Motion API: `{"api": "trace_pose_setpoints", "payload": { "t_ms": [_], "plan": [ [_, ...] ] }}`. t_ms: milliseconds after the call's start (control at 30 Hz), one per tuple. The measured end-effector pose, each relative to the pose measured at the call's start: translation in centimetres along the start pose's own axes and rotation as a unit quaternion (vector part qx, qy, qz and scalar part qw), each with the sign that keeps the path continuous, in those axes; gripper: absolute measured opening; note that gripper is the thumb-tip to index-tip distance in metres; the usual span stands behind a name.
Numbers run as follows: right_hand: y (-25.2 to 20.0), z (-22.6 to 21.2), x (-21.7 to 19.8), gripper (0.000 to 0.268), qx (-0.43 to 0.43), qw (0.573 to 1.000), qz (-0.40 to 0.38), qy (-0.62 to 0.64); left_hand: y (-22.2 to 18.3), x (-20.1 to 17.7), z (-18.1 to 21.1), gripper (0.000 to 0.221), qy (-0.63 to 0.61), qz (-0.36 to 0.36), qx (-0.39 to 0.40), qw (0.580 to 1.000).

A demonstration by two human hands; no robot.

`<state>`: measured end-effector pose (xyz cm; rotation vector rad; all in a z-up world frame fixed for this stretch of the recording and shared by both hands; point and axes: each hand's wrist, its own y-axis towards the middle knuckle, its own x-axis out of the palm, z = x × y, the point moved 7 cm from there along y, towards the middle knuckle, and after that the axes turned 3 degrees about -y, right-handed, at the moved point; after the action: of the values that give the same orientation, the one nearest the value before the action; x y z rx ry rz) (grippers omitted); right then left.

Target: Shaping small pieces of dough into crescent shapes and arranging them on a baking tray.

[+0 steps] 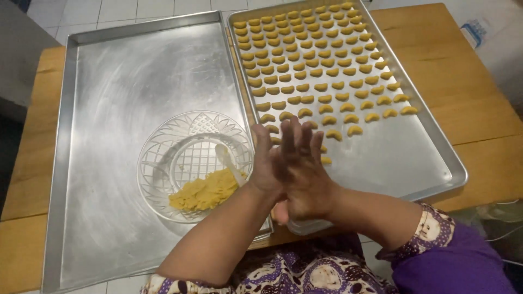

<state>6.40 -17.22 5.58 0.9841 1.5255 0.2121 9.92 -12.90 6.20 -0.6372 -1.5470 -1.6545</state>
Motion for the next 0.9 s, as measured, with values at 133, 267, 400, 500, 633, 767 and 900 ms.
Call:
{"api": "trace_pose_setpoints", "payload": {
  "t_ms": [133,267,400,500,633,767,900],
  "plan": [
    [-0.4,6.0,-1.9,0.099,0.163,0.976,-0.014,-0.141,-2.5,-1.1,-3.5,0.118,-0.075,0.120,-0.324,0.936],
    [-0.7,3.8,-1.0,0.118,0.118,0.981,0.004,-0.152,-2.7,0.0,-3.4,0.123,-0.005,-0.029,0.220,0.975],
    [-0.9,2.9,0.7,0.122,0.037,0.988,0.004,-0.152,-3.7,-5.7,-3.0,0.101,-0.083,0.120,-0.285,0.947],
    [-0.9,8.2,-0.4,0.092,0.176,0.963,0.013,-0.205,-2.1,-0.3,-2.4,0.121,0.062,0.051,-0.259,0.963],
    [-0.3,1.8,0.3,0.115,0.073,0.984,0.084,-0.137,-4.7,-5.8,-3.5,0.099,0.090,0.032,-0.167,0.981],
    [-1.1,3.2,1.5,0.111,0.088,0.985,0.057,-0.135,-0.8,0.1,-0.8,0.105,0.148,0.007,-0.194,0.970],
    [-0.6,7.8,-0.9,0.103,0.223,0.963,0.056,-0.139,-2.8,-1.1,-1.6,0.114,0.187,0.063,-0.254,0.947]
  ]
}}
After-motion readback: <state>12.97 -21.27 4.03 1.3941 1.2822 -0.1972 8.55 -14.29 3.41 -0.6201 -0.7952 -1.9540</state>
